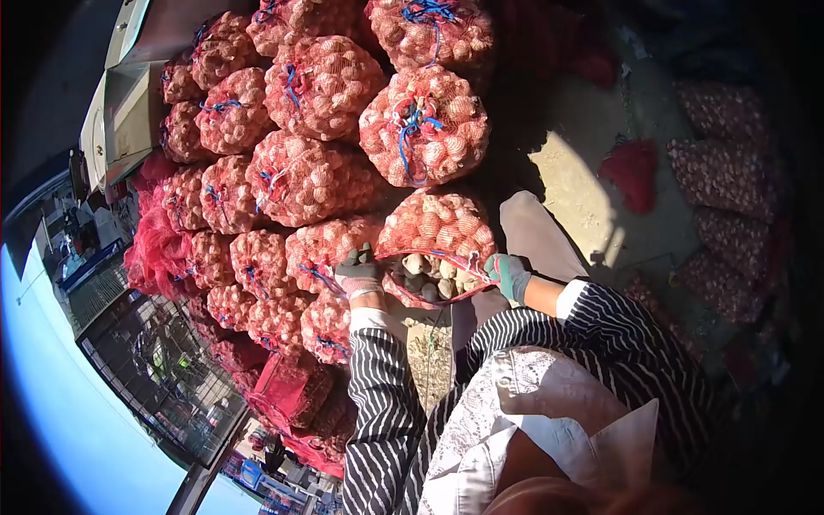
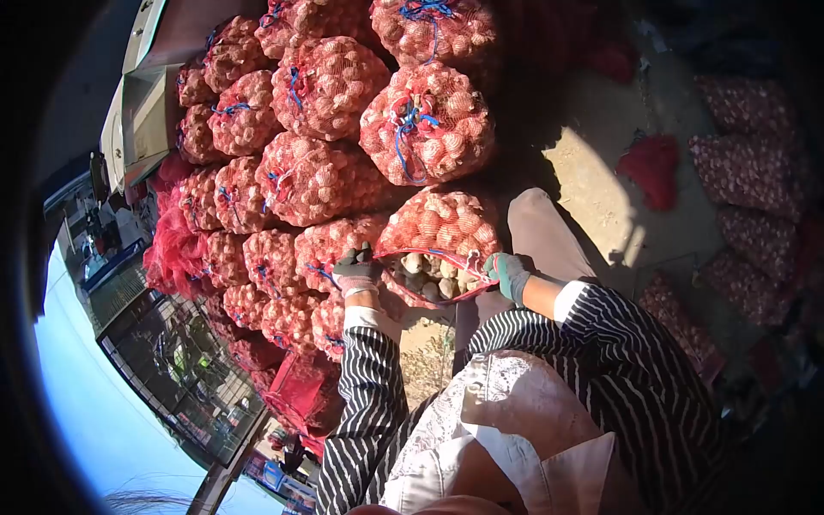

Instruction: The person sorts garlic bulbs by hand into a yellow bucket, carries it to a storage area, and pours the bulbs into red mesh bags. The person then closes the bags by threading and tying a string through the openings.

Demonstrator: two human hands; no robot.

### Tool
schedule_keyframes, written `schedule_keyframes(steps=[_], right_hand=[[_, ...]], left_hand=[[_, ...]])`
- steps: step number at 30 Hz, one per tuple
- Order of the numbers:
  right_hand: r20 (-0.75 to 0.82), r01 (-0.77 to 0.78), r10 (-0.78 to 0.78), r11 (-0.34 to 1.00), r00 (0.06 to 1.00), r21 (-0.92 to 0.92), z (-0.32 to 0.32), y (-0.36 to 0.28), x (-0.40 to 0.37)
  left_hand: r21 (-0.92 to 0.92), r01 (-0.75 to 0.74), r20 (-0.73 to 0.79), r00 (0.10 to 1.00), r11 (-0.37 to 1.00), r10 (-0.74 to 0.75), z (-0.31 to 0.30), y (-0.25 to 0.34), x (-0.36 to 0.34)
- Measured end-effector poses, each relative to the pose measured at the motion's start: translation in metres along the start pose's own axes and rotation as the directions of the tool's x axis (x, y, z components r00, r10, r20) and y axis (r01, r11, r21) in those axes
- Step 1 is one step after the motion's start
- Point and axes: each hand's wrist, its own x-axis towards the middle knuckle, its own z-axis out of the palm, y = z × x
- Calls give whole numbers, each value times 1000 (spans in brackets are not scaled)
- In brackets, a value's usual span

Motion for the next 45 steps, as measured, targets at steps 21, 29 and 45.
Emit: schedule_keyframes(steps=[21, 29, 45], right_hand=[[192, 209, -122, 809, 974, -550, 52, -61, -43], [517, 603, -358, 192, 778, -774, 60, -115, -74], [764, 697, -528, -386, 371, -605, 161, -90, -66]], left_hand=[[182, -207, -96, 969, 961, 227, -177, -42, -70], [423, -48, 352, 929, 905, -115, -205, -129, -92], [209, 19, 240, 968, 978, -70, -187, -117, -78]])
